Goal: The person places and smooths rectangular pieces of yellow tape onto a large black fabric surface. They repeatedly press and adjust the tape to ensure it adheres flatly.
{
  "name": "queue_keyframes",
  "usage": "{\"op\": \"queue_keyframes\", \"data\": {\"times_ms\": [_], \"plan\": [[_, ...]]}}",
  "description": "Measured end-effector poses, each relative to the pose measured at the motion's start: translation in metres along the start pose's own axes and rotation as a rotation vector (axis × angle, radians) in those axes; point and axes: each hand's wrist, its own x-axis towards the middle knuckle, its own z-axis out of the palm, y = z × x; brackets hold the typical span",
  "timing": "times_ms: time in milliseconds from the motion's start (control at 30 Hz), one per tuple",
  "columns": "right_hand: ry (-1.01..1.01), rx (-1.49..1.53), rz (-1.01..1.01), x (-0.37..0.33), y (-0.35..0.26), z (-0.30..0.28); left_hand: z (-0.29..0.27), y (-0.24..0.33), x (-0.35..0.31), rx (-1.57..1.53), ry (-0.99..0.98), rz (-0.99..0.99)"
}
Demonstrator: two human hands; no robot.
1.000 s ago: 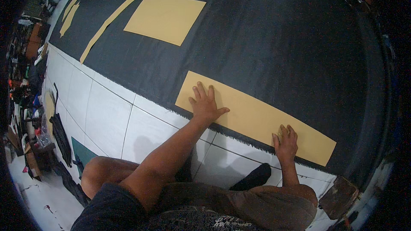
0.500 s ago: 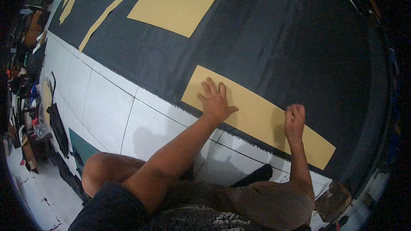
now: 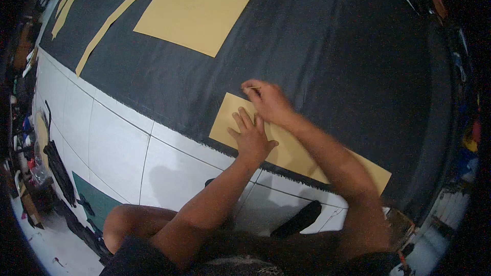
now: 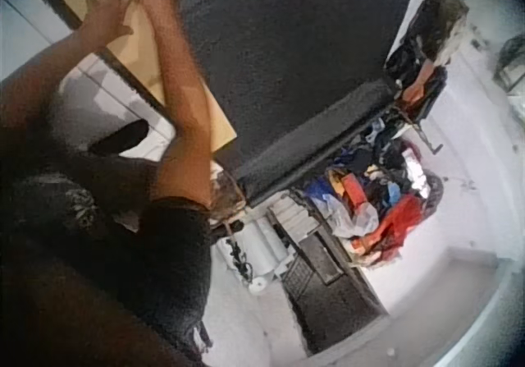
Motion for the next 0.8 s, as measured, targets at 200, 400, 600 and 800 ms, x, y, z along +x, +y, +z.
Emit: {"op": "queue_keyframes", "data": {"times_ms": [200,400,600,800], "plan": [[0.21,0.198,0.063,0.01,0.013,0.063,0.026,-0.003,0.008,0.047,0.054,-0.016],[0.144,0.085,0.106,0.012,0.014,0.065,0.022,-0.009,0.004,0.059,0.005,0.02],[0.206,0.071,-0.004,0.011,0.024,0.071,0.021,-0.006,0.001,0.148,-0.029,0.036],[0.144,-0.052,-0.003,0.01,0.018,0.064,0.023,-0.005,0.002,0.15,-0.003,0.045]]}}
